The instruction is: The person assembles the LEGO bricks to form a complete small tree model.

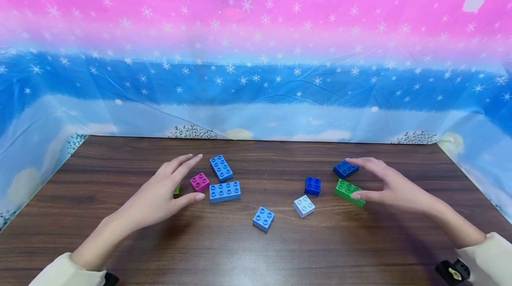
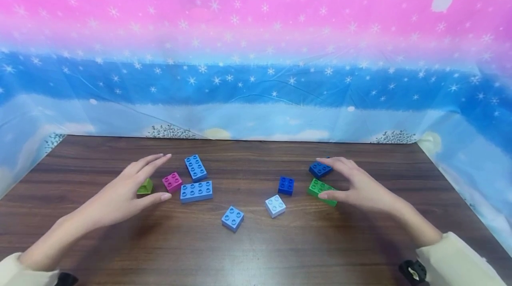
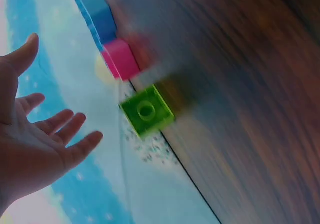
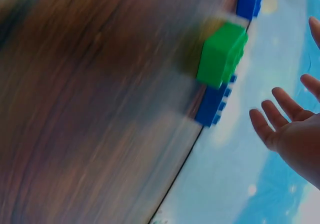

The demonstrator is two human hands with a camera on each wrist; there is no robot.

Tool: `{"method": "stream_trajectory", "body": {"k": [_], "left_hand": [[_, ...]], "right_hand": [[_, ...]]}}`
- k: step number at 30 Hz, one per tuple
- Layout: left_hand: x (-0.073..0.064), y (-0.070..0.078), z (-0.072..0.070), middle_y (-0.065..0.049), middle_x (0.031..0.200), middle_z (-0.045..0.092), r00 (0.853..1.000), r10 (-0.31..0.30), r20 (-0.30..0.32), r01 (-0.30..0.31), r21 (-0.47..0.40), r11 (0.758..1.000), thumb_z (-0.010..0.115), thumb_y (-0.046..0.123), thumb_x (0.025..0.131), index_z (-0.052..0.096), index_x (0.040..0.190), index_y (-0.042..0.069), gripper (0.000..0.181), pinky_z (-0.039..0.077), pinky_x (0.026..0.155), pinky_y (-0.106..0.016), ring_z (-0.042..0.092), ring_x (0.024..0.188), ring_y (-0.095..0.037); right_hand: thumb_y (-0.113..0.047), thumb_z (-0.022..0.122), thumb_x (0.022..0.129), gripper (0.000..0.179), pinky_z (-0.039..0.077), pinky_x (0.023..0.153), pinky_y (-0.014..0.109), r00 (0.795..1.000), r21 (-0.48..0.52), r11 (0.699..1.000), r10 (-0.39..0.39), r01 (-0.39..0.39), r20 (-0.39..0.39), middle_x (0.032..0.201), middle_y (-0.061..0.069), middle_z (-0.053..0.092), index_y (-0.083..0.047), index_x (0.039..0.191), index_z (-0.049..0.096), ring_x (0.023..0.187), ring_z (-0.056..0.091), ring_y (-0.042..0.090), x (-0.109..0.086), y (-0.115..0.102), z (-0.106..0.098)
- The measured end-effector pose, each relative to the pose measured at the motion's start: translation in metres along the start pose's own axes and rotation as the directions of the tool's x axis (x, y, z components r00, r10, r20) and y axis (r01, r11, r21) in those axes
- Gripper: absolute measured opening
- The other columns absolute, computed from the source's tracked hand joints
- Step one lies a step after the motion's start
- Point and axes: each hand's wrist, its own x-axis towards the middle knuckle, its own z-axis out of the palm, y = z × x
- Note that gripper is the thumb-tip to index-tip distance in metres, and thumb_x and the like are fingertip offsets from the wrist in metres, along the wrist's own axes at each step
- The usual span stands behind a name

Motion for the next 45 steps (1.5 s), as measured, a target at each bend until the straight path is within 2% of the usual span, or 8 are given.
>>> {"method": "stream_trajectory", "body": {"k": [7, 12, 17, 20, 25, 31, 37, 45], "left_hand": [[0.008, 0.021, 0.013, -0.015, 0.137, 0.039, 0.996, 0.075, 0.045, -0.071, -0.079, 0.994, 0.066, 0.034, 0.084, 0.035, 0.141, 0.014, 0.067, 0.037, 0.093, -0.053, 0.036, 0.124, -0.034], [0.014, 0.035, 0.022, -0.013, 0.136, 0.041, 0.984, 0.146, 0.097, -0.132, -0.145, 0.981, 0.063, 0.035, 0.086, 0.037, 0.139, 0.013, 0.063, 0.039, 0.092, -0.050, 0.040, 0.122, -0.031], [0.021, 0.045, 0.032, -0.010, 0.132, 0.045, 0.967, 0.194, 0.167, -0.159, -0.204, 0.966, 0.064, 0.029, 0.086, 0.039, 0.138, 0.011, 0.060, 0.042, 0.090, -0.045, 0.050, 0.113, -0.025], [0.024, 0.049, 0.039, -0.008, 0.129, 0.048, 0.953, 0.233, 0.195, -0.189, -0.222, 0.957, 0.065, 0.026, 0.085, 0.041, 0.136, 0.010, 0.058, 0.045, 0.085, -0.039, 0.055, 0.102, -0.020], [0.030, 0.054, 0.050, -0.008, 0.122, 0.053, 0.930, 0.304, 0.208, -0.254, -0.237, 0.938, 0.068, 0.020, 0.083, 0.046, 0.132, 0.006, 0.056, 0.046, 0.079, -0.031, 0.056, 0.088, -0.013], [0.034, 0.056, 0.058, -0.009, 0.119, 0.054, 0.912, 0.323, 0.252, -0.258, -0.261, 0.930, 0.067, 0.019, 0.083, 0.047, 0.131, 0.004, 0.054, 0.046, 0.081, -0.029, 0.057, 0.089, -0.013], [0.036, 0.058, 0.062, -0.006, 0.121, 0.054, 0.903, 0.313, 0.294, -0.242, -0.251, 0.937, 0.066, 0.020, 0.084, 0.048, 0.130, 0.005, 0.052, 0.046, 0.083, -0.029, 0.057, 0.094, -0.012], [0.041, 0.059, 0.068, -0.006, 0.116, 0.056, 0.895, 0.338, 0.290, -0.266, -0.262, 0.928, 0.065, 0.014, 0.085, 0.051, 0.127, 0.004, 0.046, 0.046, 0.082, -0.027, 0.057, 0.096, -0.014]], "right_hand": [[-0.032, 0.068, 0.082, 0.063, 0.047, 0.083, 0.043, 0.995, 0.092, 0.994, -0.064, 0.057, 0.075, 0.129, 0.008, 0.046, -0.016, 0.136, 0.041, 0.109, 0.050, 0.026, 0.009, -0.018, 0.015], [-0.035, 0.066, 0.083, 0.061, 0.048, 0.076, 0.037, 0.986, 0.128, 0.989, -0.098, 0.081, 0.134, 0.121, 0.005, 0.050, -0.015, 0.135, 0.041, 0.097, 0.053, 0.019, 0.016, -0.027, 0.026], [-0.033, 0.066, 0.083, 0.061, 0.050, 0.073, 0.030, 0.973, 0.202, 0.973, -0.147, 0.110, 0.178, 0.109, 0.005, 0.051, -0.008, 0.134, 0.043, 0.090, 0.052, 0.018, 0.022, -0.034, 0.039], [-0.031, 0.067, 0.083, 0.061, 0.050, 0.073, 0.028, 0.965, 0.225, 0.965, -0.180, 0.136, 0.191, 0.109, 0.007, 0.051, -0.005, 0.133, 0.044, 0.090, 0.052, 0.018, 0.025, -0.037, 0.046], [-0.028, 0.067, 0.083, 0.058, 0.050, 0.073, 0.027, 0.960, 0.240, 0.964, -0.165, 0.110, 0.226, 0.115, 0.005, 0.049, -0.008, 0.133, 0.044, 0.090, 0.051, 0.017, 0.030, -0.041, 0.054], [-0.023, 0.067, 0.084, 0.054, 0.050, 0.071, 0.025, 0.955, 0.231, 0.968, -0.158, 0.099, 0.251, 0.112, 0.003, 0.050, -0.007, 0.131, 0.046, 0.087, 0.051, 0.015, 0.035, -0.047, 0.059], [-0.019, 0.066, 0.085, 0.050, 0.049, 0.068, 0.025, 0.955, 0.241, 0.967, -0.151, 0.088, 0.256, 0.111, 0.002, 0.049, -0.008, 0.130, 0.047, 0.082, 0.051, 0.016, 0.038, -0.049, 0.063], [-0.005, 0.064, 0.084, 0.045, 0.048, 0.068, 0.024, 0.956, 0.196, 0.978, -0.126, 0.075, 0.264, 0.114, 0.003, 0.048, -0.009, 0.127, 0.050, 0.081, 0.050, 0.012, 0.039, -0.050, 0.064]]}}
